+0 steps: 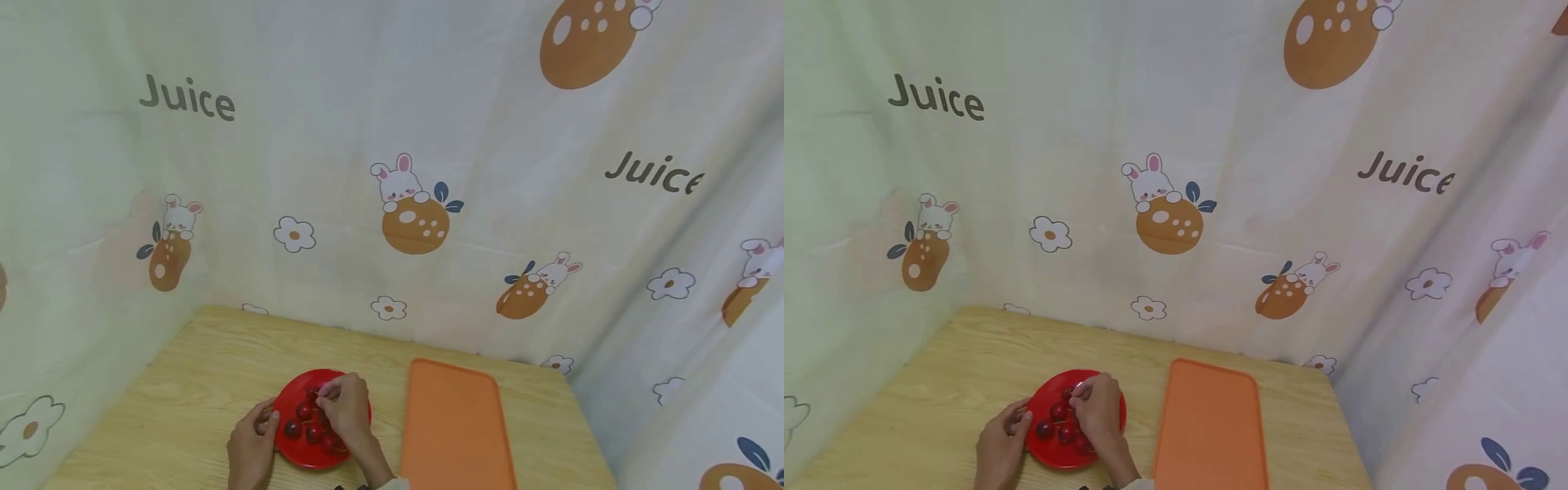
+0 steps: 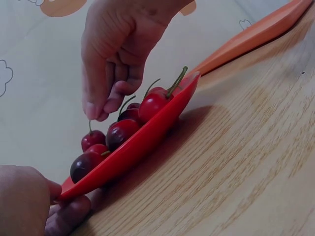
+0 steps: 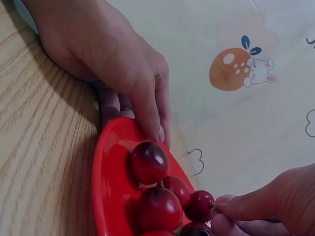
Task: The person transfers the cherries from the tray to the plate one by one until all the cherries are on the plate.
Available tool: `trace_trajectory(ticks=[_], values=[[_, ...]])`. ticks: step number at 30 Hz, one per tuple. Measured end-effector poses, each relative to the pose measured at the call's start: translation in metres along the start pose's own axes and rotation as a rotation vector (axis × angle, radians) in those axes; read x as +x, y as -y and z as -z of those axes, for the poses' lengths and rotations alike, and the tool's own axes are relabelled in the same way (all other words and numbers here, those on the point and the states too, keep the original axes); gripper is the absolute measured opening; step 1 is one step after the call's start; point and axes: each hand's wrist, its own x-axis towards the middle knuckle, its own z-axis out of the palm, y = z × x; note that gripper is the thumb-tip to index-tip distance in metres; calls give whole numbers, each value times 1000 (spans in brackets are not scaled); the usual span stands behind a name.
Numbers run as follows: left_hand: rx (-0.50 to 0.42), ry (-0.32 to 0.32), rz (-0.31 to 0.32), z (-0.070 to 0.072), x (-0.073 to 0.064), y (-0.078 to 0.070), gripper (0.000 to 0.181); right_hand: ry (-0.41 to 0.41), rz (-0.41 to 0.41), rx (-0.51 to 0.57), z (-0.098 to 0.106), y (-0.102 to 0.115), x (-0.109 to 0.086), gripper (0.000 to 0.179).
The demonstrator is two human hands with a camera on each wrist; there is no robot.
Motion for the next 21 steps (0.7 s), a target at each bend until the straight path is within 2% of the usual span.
trace_trajectory(ticks=[5,12,21], values=[[2,2,-2,-3,-2,-2,37,22,-22,-33,-1,0,-1,16],[13,-10,-26,-1,-2,-6,36,23,-10,-48,-3,5,-2,17],[8,-15,-5,0,-1,-5,36,38,-5,-64,-4,9,-3,16]])
